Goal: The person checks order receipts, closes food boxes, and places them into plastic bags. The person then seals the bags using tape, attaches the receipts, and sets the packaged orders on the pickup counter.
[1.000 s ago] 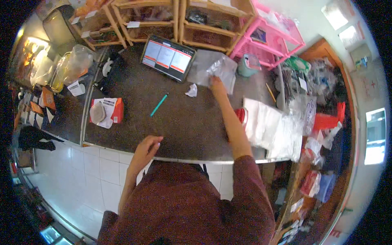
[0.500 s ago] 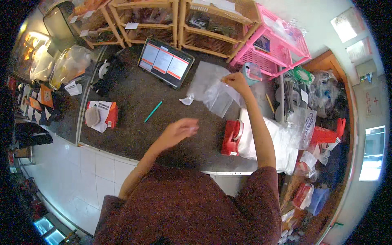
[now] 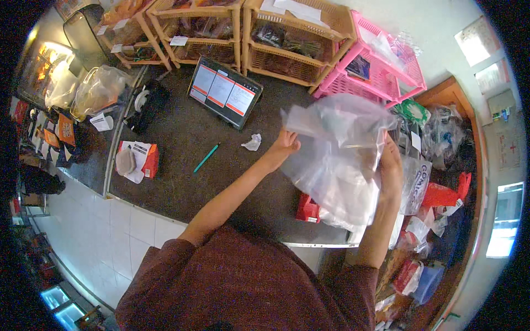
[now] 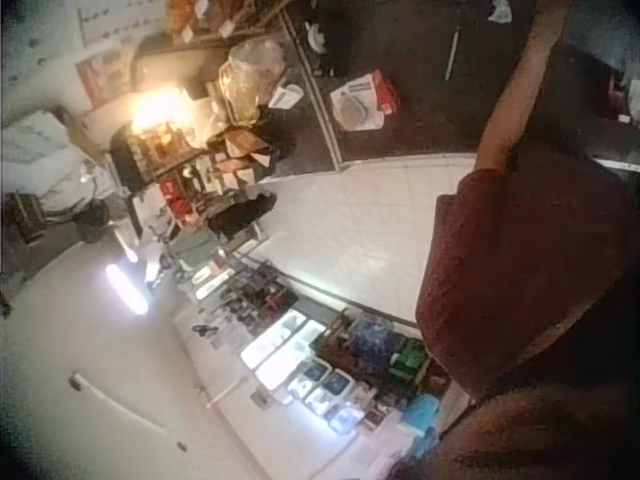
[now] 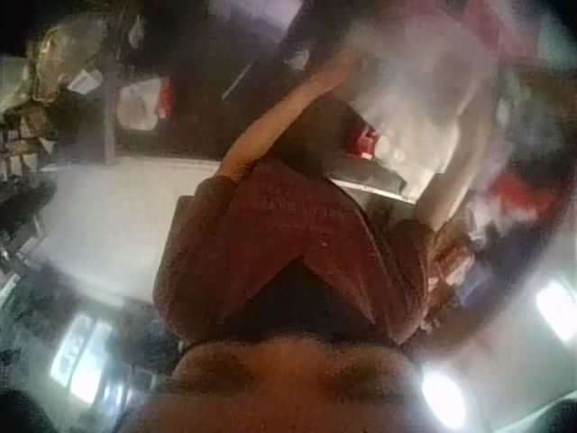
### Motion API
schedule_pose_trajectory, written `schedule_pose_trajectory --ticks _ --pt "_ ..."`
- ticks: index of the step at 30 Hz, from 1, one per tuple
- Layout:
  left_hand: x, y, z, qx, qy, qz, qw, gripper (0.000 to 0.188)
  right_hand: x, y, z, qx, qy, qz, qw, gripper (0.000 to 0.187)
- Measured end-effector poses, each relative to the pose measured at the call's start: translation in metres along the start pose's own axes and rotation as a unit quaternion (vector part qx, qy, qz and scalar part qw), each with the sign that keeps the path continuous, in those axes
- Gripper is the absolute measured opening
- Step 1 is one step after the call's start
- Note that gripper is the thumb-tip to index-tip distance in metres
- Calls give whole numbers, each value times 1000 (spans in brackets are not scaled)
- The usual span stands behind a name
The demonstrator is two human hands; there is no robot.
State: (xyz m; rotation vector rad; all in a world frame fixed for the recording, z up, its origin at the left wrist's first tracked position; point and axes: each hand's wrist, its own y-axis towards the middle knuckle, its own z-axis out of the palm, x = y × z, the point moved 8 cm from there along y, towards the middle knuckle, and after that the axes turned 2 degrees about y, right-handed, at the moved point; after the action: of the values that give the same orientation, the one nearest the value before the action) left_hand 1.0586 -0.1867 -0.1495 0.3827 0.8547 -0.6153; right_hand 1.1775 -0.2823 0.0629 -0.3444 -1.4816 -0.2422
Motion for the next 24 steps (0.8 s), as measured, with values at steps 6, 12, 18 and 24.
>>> schedule_pose_trajectory --ticks 6,12,18,24 --pt "-2 -28 18 151 42 -176 972 97 -22 -12 -22 -24 128 16 991 28" --pt "14 -71 38 229 265 21 937 65 -12 -25 -11 -65 137 -23 988 27" --pt "8 -28 -36 -35 486 69 870 15 10 -33 -10 -92 139 -56 984 25" --pt "-115 -32 -26 -297 749 217 551 37 6 -57 -24 -126 157 -60 978 24"
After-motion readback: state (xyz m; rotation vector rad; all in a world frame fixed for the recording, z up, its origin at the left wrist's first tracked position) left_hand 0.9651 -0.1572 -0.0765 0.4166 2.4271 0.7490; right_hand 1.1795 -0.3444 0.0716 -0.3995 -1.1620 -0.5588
